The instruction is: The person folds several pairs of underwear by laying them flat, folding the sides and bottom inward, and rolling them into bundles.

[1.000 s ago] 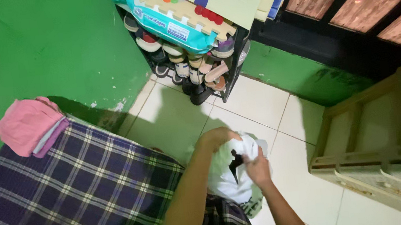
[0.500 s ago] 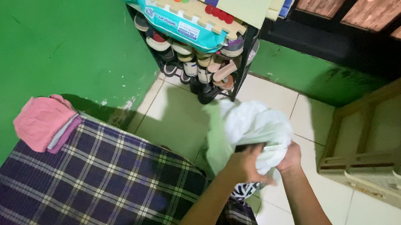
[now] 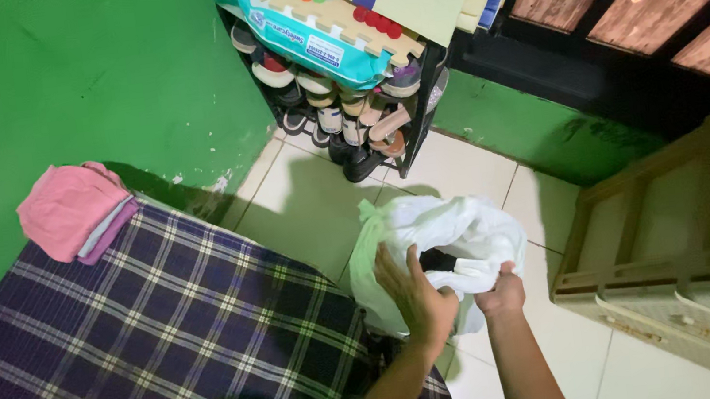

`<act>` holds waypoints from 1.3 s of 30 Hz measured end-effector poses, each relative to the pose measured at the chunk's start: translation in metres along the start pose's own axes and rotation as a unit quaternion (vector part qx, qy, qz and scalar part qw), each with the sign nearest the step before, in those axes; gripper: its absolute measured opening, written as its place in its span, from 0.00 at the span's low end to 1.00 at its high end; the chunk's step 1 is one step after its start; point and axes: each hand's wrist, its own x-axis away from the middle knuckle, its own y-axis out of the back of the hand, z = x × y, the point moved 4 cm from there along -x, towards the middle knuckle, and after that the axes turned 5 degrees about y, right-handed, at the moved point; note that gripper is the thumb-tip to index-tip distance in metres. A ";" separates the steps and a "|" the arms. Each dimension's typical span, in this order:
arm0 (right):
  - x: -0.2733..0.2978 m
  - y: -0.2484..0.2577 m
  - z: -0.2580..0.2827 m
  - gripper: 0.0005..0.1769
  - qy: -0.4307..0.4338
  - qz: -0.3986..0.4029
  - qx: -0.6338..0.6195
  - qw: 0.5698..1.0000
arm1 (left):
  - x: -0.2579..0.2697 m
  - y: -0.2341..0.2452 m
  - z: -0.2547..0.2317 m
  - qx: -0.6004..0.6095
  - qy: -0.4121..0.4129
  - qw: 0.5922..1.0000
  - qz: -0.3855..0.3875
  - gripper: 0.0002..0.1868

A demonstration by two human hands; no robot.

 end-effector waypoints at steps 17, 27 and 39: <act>0.063 -0.059 -0.022 0.31 0.016 0.117 -0.070 0.991 | 0.005 -0.123 0.092 0.401 0.495 0.755 0.154 0.37; 0.052 -0.040 0.025 0.33 -0.068 -0.036 0.589 0.805 | -0.047 -0.197 0.179 0.600 0.489 0.623 0.111 0.11; 0.138 -0.211 0.055 0.73 0.467 -0.002 0.799 0.378 | -0.093 -0.083 0.059 0.614 0.415 0.519 0.426 0.22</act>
